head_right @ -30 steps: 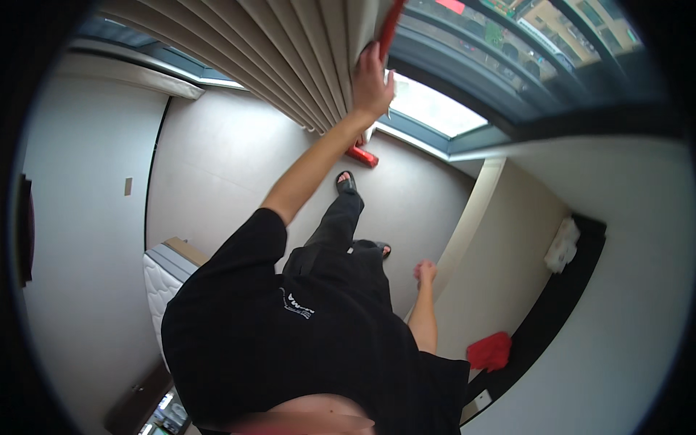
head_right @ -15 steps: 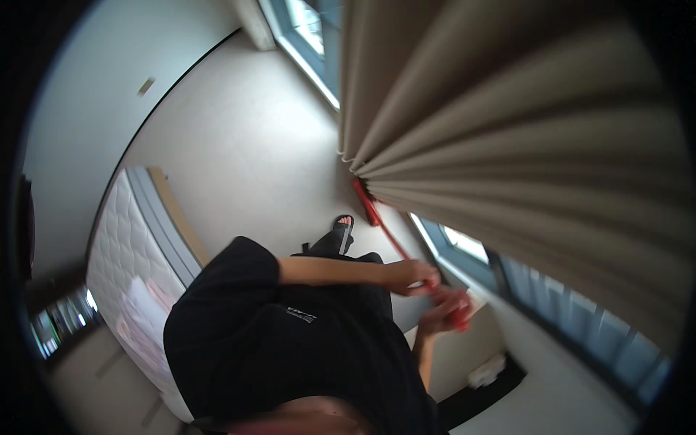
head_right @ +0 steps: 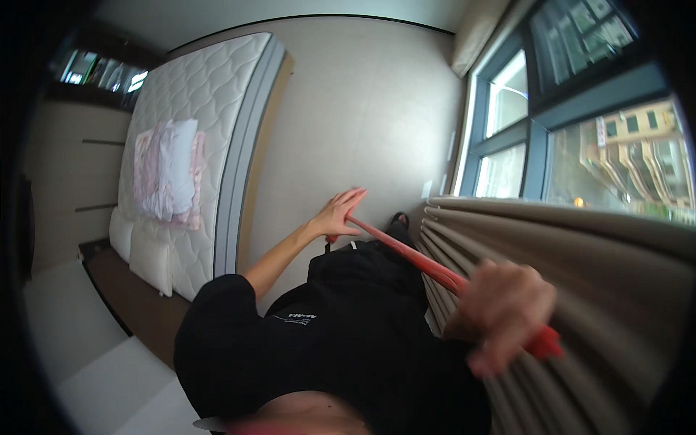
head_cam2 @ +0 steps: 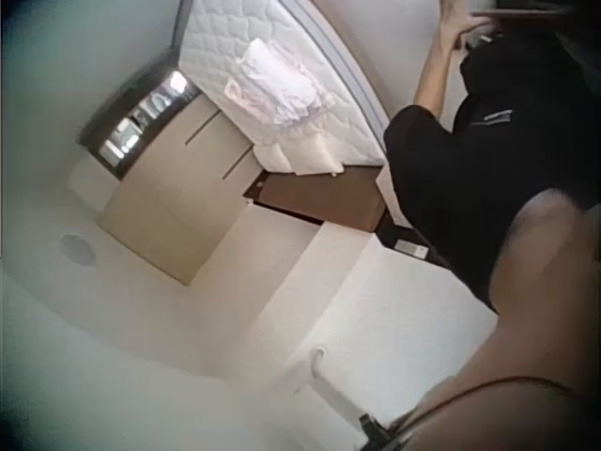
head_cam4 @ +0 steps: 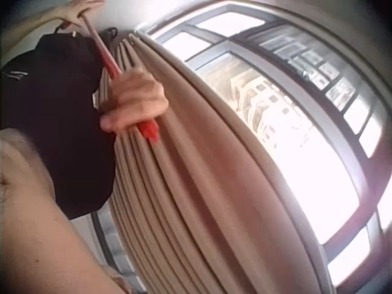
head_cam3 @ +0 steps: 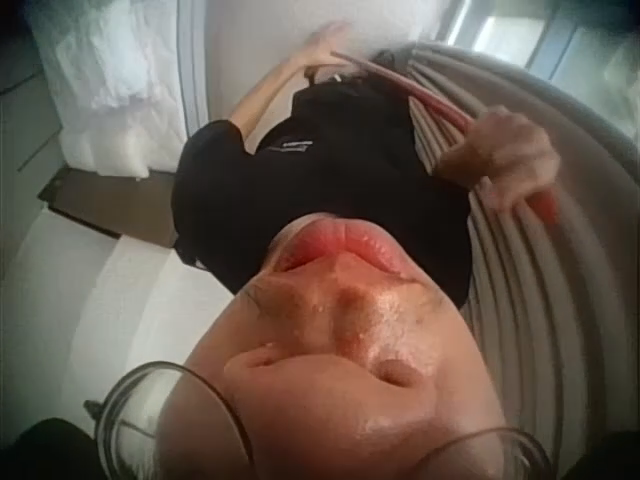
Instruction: The recorder is sweeping the floor with a red broom in a bedroom and later opens a wardrobe door.
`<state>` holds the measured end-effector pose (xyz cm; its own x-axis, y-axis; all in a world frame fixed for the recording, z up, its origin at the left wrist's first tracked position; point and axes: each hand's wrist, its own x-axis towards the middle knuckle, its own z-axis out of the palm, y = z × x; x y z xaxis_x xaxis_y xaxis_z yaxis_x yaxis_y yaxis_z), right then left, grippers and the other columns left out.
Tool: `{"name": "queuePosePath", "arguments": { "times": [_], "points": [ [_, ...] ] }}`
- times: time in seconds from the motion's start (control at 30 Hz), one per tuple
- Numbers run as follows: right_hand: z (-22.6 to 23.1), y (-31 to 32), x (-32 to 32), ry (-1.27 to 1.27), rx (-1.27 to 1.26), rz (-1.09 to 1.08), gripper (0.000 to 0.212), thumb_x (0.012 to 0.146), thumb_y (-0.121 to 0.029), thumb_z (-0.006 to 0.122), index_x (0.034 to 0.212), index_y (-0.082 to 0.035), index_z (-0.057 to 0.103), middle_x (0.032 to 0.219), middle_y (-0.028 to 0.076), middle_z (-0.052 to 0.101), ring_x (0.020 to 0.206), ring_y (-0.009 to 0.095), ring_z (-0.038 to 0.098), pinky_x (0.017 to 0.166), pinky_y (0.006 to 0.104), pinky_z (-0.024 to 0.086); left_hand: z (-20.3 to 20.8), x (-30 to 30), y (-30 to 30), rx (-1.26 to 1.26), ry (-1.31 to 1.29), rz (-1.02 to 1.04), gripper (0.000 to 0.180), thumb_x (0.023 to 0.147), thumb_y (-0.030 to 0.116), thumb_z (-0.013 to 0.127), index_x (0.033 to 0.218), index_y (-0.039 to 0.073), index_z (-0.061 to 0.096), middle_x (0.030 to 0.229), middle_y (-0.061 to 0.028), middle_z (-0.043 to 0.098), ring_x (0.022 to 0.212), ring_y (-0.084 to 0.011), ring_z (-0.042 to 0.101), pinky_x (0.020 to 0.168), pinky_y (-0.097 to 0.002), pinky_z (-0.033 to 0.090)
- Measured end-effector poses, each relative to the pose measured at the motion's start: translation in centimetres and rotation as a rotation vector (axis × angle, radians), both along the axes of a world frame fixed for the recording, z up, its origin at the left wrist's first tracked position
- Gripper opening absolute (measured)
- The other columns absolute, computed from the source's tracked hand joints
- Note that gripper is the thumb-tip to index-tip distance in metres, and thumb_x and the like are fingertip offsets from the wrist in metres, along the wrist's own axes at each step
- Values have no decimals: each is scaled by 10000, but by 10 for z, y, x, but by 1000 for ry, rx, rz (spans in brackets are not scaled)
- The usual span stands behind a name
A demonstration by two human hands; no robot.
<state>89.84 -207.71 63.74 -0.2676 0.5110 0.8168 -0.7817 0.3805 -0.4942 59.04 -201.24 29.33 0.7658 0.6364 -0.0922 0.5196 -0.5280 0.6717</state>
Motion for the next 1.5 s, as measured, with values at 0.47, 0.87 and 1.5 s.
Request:
{"name": "queuePosePath", "arguments": {
  "times": [0.47, 0.87, 1.5],
  "points": [
    [-361, 320, 272, 114, -1198, -782, 439, 953, -399, 470, 617, -118, 502, 590, 38, 479, 552, 213, 484, 662, 450, 499, -120, 94, 59, 6, 51, 985, 246, 812, 335, 758, 882, 125, 650, 808, -86, 693, 811, -313, 687, 766, -486, 512],
    [-262, 233, -101, -1149, -505, 417, 304, 971, -74, 522, 677, 1, 540, 803, 107, 656, 769, 183, 608, 891, 402, 530, -170, -31, -136, -421, 337, 1458, 442, 912, 520, 610, 712, 144, 730, 771, -136, 721, 779, -380, 701, 733, -497, 546],
    [-436, -70, -651, -1187, -609, 794, 264, 1042, -226, 594, 998, 28, 648, 1183, 160, 693, 1161, 191, 631, 1033, 323, 482, -226, -387, -357, -466, 137, 2870, 533, 932, 544, 599, 1312, 169, 594, 1356, -94, 584, 1164, -322, 608, 955, -489, 482]
  ]
}}
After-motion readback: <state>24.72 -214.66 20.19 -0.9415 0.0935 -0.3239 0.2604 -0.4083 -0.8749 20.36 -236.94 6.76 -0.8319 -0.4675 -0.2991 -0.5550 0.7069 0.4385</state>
